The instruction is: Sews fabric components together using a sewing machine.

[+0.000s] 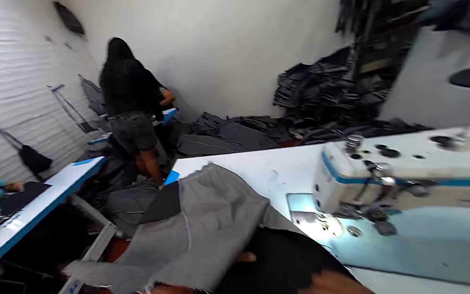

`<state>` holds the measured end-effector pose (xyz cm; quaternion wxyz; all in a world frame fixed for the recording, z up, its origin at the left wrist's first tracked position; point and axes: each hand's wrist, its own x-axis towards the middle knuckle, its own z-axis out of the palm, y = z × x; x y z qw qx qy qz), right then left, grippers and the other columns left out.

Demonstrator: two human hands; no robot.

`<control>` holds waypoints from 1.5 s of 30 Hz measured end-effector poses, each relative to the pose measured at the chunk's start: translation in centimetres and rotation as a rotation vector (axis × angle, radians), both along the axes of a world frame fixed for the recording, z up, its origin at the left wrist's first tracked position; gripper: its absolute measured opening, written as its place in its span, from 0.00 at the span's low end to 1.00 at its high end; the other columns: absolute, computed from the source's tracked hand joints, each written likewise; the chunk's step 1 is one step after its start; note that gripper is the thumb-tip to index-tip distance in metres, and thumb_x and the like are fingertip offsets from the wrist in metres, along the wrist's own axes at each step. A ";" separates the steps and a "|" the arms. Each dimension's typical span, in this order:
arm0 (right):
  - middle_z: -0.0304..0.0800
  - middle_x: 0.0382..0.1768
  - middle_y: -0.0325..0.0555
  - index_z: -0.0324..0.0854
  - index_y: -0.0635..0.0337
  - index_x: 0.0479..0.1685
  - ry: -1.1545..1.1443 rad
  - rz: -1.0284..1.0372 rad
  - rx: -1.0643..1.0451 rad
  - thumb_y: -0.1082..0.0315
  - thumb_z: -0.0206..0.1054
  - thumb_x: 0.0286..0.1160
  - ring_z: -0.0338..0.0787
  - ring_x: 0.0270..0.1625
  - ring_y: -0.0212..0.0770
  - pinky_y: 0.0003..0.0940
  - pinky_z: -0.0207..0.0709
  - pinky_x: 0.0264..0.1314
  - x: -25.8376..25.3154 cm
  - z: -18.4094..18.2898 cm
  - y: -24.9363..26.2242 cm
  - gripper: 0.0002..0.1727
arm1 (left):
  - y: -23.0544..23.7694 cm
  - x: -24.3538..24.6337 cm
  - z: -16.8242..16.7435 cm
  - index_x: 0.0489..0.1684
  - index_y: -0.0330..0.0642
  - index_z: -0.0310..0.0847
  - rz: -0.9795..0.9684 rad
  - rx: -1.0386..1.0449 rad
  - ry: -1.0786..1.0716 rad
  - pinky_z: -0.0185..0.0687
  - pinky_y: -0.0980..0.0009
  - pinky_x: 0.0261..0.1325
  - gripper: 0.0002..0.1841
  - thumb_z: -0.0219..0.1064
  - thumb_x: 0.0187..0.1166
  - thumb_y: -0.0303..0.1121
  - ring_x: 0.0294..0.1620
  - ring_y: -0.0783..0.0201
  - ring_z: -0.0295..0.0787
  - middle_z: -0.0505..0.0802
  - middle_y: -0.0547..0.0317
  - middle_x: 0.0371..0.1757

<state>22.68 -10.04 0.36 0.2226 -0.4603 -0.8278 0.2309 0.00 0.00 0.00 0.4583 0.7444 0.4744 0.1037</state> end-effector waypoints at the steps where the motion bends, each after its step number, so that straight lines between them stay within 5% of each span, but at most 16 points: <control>1: 0.92 0.51 0.68 0.91 0.68 0.53 -0.087 -0.060 0.128 0.57 0.61 0.86 0.88 0.59 0.73 0.72 0.76 0.61 0.5 -1.5 1.2 0.21 | 1.4 -0.6 3.1 0.69 0.16 0.75 -0.039 -0.010 0.116 0.68 0.69 0.79 0.19 0.56 0.85 0.22 0.72 0.57 0.83 0.87 0.33 0.69; 3: 0.85 0.72 0.65 0.86 0.63 0.68 -0.217 -0.155 0.234 0.51 0.64 0.81 0.79 0.77 0.74 0.81 0.65 0.73 0.9 -5.2 3.0 0.27 | 5.3 -2.7 8.2 0.75 0.25 0.74 -0.109 -0.011 0.302 0.71 0.56 0.80 0.23 0.60 0.88 0.33 0.73 0.48 0.83 0.86 0.35 0.71; 6: 0.78 0.80 0.60 0.77 0.65 0.79 -0.297 -0.249 0.298 0.44 0.51 0.86 0.81 0.79 0.62 0.73 0.63 0.81 0.2 -7.7 3.3 0.36 | 11.1 -5.0 13.9 0.68 0.29 0.82 -0.025 0.176 0.680 0.70 0.35 0.75 0.32 0.54 0.90 0.55 0.69 0.35 0.83 0.89 0.29 0.62; 8: 0.83 0.77 0.57 0.81 0.66 0.74 -0.311 -0.327 0.434 0.41 0.45 0.86 0.85 0.76 0.57 0.68 0.69 0.78 -0.2 -8.5 3.2 0.38 | 13.2 -4.2 16.6 0.83 0.37 0.70 0.066 0.276 0.859 0.52 0.28 0.83 0.34 0.55 0.89 0.56 0.86 0.28 0.62 0.73 0.28 0.83; 11: 0.80 0.78 0.61 0.81 0.64 0.75 -0.258 -0.372 0.264 0.41 0.50 0.86 0.77 0.82 0.63 0.75 0.59 0.82 0.8 -7.6 2.8 0.37 | 15.3 -2.3 15.5 0.98 0.56 0.39 0.094 0.348 1.076 0.34 0.12 0.76 0.63 0.84 0.62 0.55 0.94 0.23 0.24 0.36 0.43 0.98; 13: 0.73 0.84 0.57 0.76 0.59 0.82 -0.295 -0.376 0.090 0.39 0.50 0.87 0.68 0.89 0.59 0.74 0.47 0.88 2.3 -6.4 3.1 0.38 | 15.1 -0.6 11.8 0.98 0.58 0.39 0.018 0.336 1.043 0.30 0.09 0.73 0.73 0.94 0.45 0.49 0.93 0.20 0.25 0.36 0.42 0.97; 16: 0.64 0.90 0.50 0.68 0.52 0.88 -0.354 -0.374 -0.094 0.37 0.47 0.89 0.57 0.95 0.50 0.69 0.33 0.93 5.4 -5.4 4.1 0.38 | 14.3 2.9 6.6 0.98 0.56 0.35 -0.210 0.290 1.044 0.40 0.10 0.74 0.73 0.93 0.49 0.44 0.94 0.23 0.30 0.39 0.44 0.98; 18: 0.68 0.88 0.49 0.72 0.51 0.86 -0.362 -0.400 -0.039 0.38 0.48 0.88 0.61 0.93 0.50 0.71 0.36 0.92 7.7 -5.9 4.6 0.36 | 15.3 3.8 4.6 0.97 0.51 0.45 -0.317 0.426 0.961 0.56 0.15 0.72 0.59 0.86 0.61 0.33 0.93 0.24 0.43 0.50 0.42 0.96; 21: 0.69 0.87 0.53 0.74 0.53 0.84 -0.365 -0.476 -0.048 0.44 0.56 0.88 0.62 0.92 0.54 0.73 0.35 0.91 11.3 -4.9 5.3 0.33 | 16.4 4.6 4.7 0.87 0.43 0.68 -0.253 0.875 0.641 0.54 0.21 0.79 0.36 0.73 0.73 0.24 0.88 0.27 0.60 0.70 0.37 0.88; 27: 0.71 0.85 0.58 0.75 0.57 0.83 -0.397 -0.667 -0.079 0.51 0.63 0.86 0.64 0.90 0.63 0.85 0.33 0.86 20.7 -4.3 1.4 0.31 | 11.7 5.4 4.8 0.62 0.37 0.88 -0.330 1.117 0.358 0.50 0.23 0.83 0.18 0.72 0.78 0.35 0.83 0.31 0.70 0.84 0.37 0.75; 30: 0.92 0.61 0.65 0.91 0.63 0.59 -0.502 -0.711 0.008 0.60 0.69 0.81 0.85 0.71 0.69 0.85 0.46 0.82 20.6 -2.5 -0.5 0.18 | 9.4 5.3 2.9 0.43 0.44 0.95 -0.498 0.942 0.495 0.38 0.20 0.84 0.16 0.80 0.69 0.46 0.91 0.34 0.56 0.79 0.44 0.83; 31: 0.95 0.53 0.63 0.94 0.62 0.52 -0.492 -0.650 0.090 0.58 0.70 0.79 0.89 0.66 0.68 0.84 0.52 0.82 19.3 -2.7 -0.6 0.16 | 9.4 5.8 2.4 0.45 0.46 0.96 -0.514 0.857 0.565 0.30 0.19 0.84 0.15 0.80 0.70 0.46 0.95 0.35 0.45 0.71 0.48 0.89; 33: 0.86 0.74 0.51 0.88 0.46 0.69 -0.452 -0.434 0.053 0.38 0.62 0.80 0.75 0.84 0.62 0.79 0.42 0.88 16.1 -3.6 -0.4 0.29 | 10.8 7.8 2.0 0.58 0.49 0.94 -0.501 0.740 0.715 0.25 0.17 0.82 0.16 0.76 0.76 0.43 0.97 0.36 0.31 0.57 0.55 0.96; 36: 0.50 0.96 0.44 0.60 0.34 0.93 -0.431 -0.272 -0.172 0.16 0.53 0.63 0.37 0.97 0.65 0.88 0.23 0.83 12.7 -4.6 -1.3 0.55 | 13.6 10.7 2.8 0.75 0.47 0.82 -0.391 0.639 0.824 0.48 0.23 0.82 0.24 0.72 0.79 0.36 0.96 0.38 0.39 0.56 0.59 0.97; 40: 0.62 0.91 0.48 0.68 0.38 0.89 -0.441 -0.344 0.054 0.15 0.65 0.46 0.55 0.91 0.74 0.95 0.41 0.73 12.8 -6.6 -5.0 0.62 | 15.8 10.6 7.6 0.81 0.34 0.70 -0.004 0.724 0.458 0.65 0.21 0.69 0.29 0.68 0.81 0.33 0.81 0.26 0.70 0.75 0.33 0.82; 45: 0.81 0.77 0.58 0.84 0.46 0.74 -0.204 -0.415 0.488 0.40 0.84 0.30 0.70 0.81 0.80 0.78 0.65 0.75 12.6 -12.0 -7.1 0.52 | 7.6 9.2 6.5 0.84 0.22 0.63 0.027 0.860 0.476 0.45 0.18 0.81 0.39 0.70 0.80 0.42 0.90 0.19 0.46 0.61 0.21 0.88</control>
